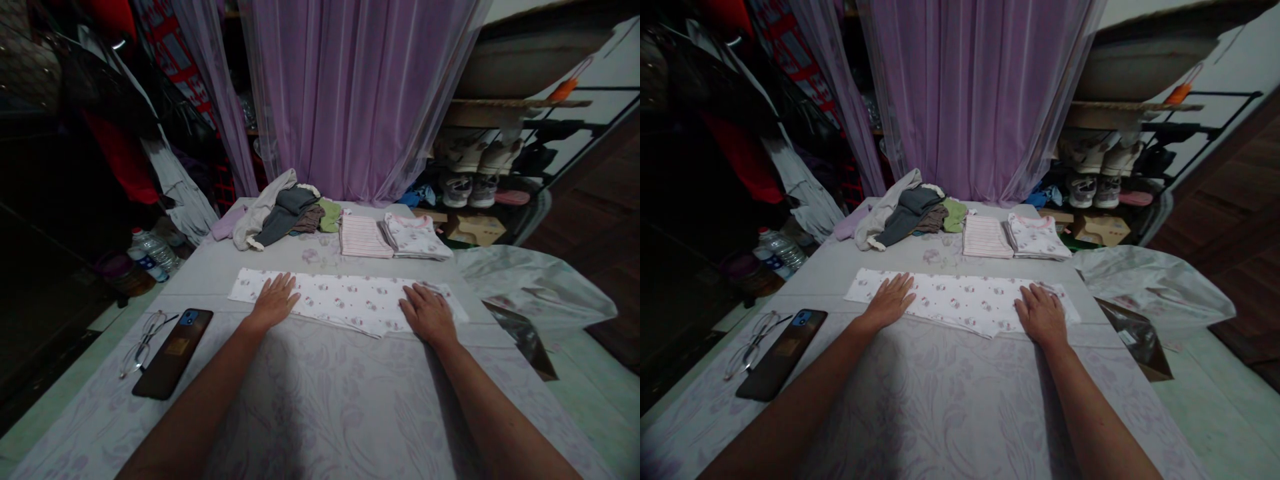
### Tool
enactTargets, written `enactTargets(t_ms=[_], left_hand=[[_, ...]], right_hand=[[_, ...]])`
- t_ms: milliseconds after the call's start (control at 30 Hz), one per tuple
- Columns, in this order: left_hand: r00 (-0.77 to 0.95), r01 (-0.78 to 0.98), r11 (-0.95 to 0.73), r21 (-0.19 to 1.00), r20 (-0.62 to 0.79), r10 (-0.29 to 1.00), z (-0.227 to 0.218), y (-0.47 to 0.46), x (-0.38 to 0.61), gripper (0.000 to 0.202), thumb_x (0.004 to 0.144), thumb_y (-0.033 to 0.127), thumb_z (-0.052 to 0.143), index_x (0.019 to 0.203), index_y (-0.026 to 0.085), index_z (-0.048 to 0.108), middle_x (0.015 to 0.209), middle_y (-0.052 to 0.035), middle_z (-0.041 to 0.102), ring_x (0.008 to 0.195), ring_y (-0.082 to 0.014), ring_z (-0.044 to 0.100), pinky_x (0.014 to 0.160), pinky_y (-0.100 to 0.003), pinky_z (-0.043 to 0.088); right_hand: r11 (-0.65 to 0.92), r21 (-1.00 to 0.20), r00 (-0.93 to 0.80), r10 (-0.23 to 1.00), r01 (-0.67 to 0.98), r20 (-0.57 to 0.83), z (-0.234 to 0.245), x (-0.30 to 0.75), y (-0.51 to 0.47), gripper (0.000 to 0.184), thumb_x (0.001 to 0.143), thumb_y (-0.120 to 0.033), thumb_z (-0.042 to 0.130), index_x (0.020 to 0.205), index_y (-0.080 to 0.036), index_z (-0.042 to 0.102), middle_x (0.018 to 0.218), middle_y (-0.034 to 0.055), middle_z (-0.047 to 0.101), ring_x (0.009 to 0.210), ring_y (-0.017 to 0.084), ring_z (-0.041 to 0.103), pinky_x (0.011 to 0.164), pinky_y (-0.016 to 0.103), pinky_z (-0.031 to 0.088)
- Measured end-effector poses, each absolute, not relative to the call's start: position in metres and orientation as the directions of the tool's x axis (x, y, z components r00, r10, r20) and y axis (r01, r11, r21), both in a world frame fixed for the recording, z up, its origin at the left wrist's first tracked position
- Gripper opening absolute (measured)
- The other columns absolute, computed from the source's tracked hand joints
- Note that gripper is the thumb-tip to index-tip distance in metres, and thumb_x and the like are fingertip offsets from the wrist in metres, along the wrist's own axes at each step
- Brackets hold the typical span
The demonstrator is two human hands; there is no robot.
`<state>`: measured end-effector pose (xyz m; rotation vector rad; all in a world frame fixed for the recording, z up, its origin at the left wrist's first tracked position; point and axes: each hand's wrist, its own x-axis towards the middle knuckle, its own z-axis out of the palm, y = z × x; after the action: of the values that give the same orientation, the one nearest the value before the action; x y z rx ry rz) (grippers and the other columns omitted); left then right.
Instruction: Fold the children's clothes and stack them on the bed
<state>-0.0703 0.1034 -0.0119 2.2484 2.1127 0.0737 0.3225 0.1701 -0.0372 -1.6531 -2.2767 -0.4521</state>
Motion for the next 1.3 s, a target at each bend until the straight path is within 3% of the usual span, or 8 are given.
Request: enactTargets(t_ms=[400,567,700,833,933,1067,1200,1300], left_hand=[[-0.137,0.988,0.135,0.071,0.033,0.99,-0.013,0.107,-0.151,0.061,0.097,0.043,0.031,0.148,0.01,0.035,0.157,-0.0156,0.03,0.146,-0.0265,0.024,0.118,-0.042,0.02],[-0.235,0.969,0.243,0.051,-0.132,0.963,0.003,0.111,-0.155,0.065,0.097,0.05,0.024,0.153,0.017,0.026,0.161,-0.011,0.02,0.149,-0.0278,0.015,0.117,-0.054,0.015],[-0.327,0.944,0.331,-0.002,-0.156,0.932,0.015,0.115,-0.139,0.066,0.096,0.053,0.022,0.152,0.017,0.028,0.161,-0.0114,0.018,0.149,-0.0304,0.013,0.117,-0.059,0.008],[-0.176,0.981,0.183,0.066,-0.099,0.979,0.006,0.115,-0.079,0.064,0.098,0.049,0.023,0.152,0.014,0.03,0.159,-0.0127,0.025,0.148,-0.0289,0.017,0.118,-0.053,0.012],[0.027,0.99,-0.02,0.138,-0.044,0.999,-0.005,0.111,-0.042,0.058,0.098,0.046,0.026,0.15,0.021,0.035,0.158,-0.0084,0.03,0.147,-0.0267,0.023,0.118,-0.051,0.016],[-0.045,0.993,0.048,0.11,-0.025,0.999,-0.006,0.102,-0.056,0.054,0.098,0.046,0.033,0.149,0.027,0.037,0.158,-0.0069,0.029,0.147,-0.0275,0.022,0.117,-0.053,0.016],[-0.152,0.981,0.158,0.112,-0.066,0.986,0.001,0.088,-0.088,0.055,0.096,0.045,0.038,0.147,0.024,0.04,0.159,-0.01,0.028,0.147,-0.0294,0.021,0.117,-0.054,0.017],[0.001,0.973,-0.007,0.23,0.027,1.0,-0.001,0.077,-0.076,0.047,0.095,0.042,0.042,0.137,0.023,0.052,0.152,-0.0106,0.042,0.142,-0.0281,0.032,0.116,-0.053,0.019]], right_hand=[[0.289,0.067,-0.291,0.866,0.955,0.408,-0.036,0.321,0.17,0.041,0.096,-0.037,0.038,0.121,-0.016,0.063,0.129,0.0149,0.06,0.122,0.028,0.052,0.102,0.043,0.037],[0.282,0.052,-0.277,0.863,0.958,0.422,-0.036,0.321,0.169,0.041,0.095,-0.036,0.039,0.122,-0.016,0.063,0.13,0.0156,0.06,0.122,0.028,0.052,0.102,0.044,0.037],[0.29,0.038,-0.278,0.859,0.956,0.429,-0.037,0.32,0.17,0.04,0.094,-0.035,0.041,0.122,-0.017,0.064,0.129,0.0155,0.061,0.12,0.029,0.052,0.101,0.047,0.038],[0.28,0.038,-0.27,0.865,0.959,0.423,-0.035,0.319,0.17,0.04,0.094,-0.035,0.042,0.122,-0.018,0.064,0.129,0.0148,0.061,0.121,0.029,0.053,0.101,0.046,0.038],[0.28,0.036,-0.269,0.866,0.959,0.423,-0.034,0.319,0.168,0.038,0.094,-0.034,0.042,0.122,-0.019,0.063,0.129,0.0138,0.061,0.12,0.029,0.053,0.101,0.045,0.038],[0.292,0.023,-0.273,0.86,0.956,0.431,-0.032,0.319,0.168,0.038,0.093,-0.033,0.044,0.122,-0.02,0.063,0.128,0.0131,0.061,0.12,0.028,0.053,0.101,0.043,0.037],[0.291,-0.037,-0.246,0.865,0.956,0.436,-0.031,0.318,0.168,0.039,0.092,-0.033,0.043,0.121,-0.017,0.064,0.127,0.0148,0.062,0.12,0.029,0.054,0.101,0.046,0.038],[0.341,-0.196,-0.21,0.847,0.919,0.488,-0.028,0.307,0.159,0.036,0.089,-0.029,0.045,0.116,-0.017,0.066,0.124,0.0148,0.064,0.116,0.028,0.056,0.099,0.047,0.041]])
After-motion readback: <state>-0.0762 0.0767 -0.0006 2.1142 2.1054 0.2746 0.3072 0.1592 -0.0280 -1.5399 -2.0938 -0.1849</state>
